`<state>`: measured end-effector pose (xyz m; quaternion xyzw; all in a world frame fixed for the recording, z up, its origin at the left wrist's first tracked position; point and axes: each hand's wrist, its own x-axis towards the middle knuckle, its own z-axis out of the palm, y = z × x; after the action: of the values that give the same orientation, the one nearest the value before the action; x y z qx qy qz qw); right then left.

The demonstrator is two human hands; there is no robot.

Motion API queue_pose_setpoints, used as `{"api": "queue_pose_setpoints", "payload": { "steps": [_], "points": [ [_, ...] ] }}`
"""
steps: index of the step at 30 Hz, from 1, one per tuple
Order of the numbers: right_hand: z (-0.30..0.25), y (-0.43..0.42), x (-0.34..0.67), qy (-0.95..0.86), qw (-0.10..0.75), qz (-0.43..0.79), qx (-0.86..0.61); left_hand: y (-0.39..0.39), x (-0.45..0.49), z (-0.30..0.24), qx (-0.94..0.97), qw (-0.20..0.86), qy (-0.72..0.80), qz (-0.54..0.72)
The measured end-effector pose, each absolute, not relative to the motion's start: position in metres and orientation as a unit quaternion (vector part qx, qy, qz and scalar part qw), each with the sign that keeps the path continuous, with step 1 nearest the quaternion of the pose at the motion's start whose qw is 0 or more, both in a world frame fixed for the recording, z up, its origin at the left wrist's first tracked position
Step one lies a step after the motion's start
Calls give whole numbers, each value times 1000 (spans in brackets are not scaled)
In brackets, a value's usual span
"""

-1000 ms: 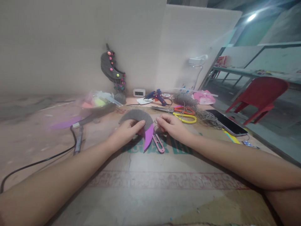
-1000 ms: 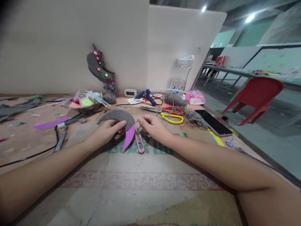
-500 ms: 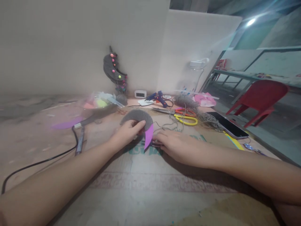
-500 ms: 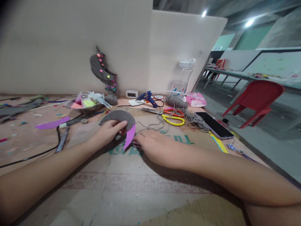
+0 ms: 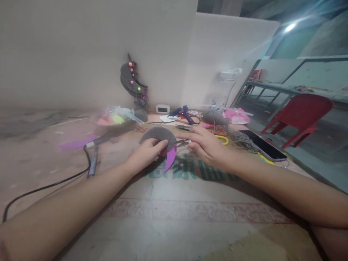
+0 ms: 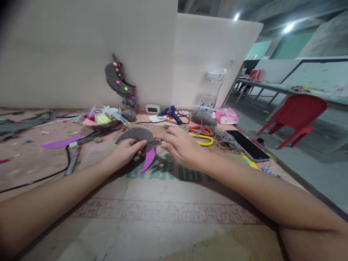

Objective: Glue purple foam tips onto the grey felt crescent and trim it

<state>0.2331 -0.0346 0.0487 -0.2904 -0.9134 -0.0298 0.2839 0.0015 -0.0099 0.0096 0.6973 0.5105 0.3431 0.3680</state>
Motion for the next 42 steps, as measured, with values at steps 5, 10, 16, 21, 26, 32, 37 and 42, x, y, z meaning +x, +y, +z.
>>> {"api": "queue_pose_setpoints", "payload": {
  "steps": [5,10,16,21,26,32,37,42],
  "points": [
    [17,4,249,-866,371,-48,-330,-8,2,7,696,378,505,344],
    [16,0,245,-882,348,-68,-309,-5,1,3,696,375,509,339],
    [18,-5,241,-892,317,-117,-302,-6,1,5,695,372,508,346],
    [18,-4,241,-894,322,-125,-286,-10,3,12,694,382,496,356],
    [18,-5,241,-895,321,-150,-273,-10,4,16,682,405,499,349],
    [17,-4,241,-895,310,-162,-276,-10,4,17,681,417,489,351],
    [17,-2,242,-901,314,-147,-263,-11,5,18,665,442,484,358],
    [16,1,243,-909,314,-91,-259,-12,5,16,652,470,472,362]
  ]
}}
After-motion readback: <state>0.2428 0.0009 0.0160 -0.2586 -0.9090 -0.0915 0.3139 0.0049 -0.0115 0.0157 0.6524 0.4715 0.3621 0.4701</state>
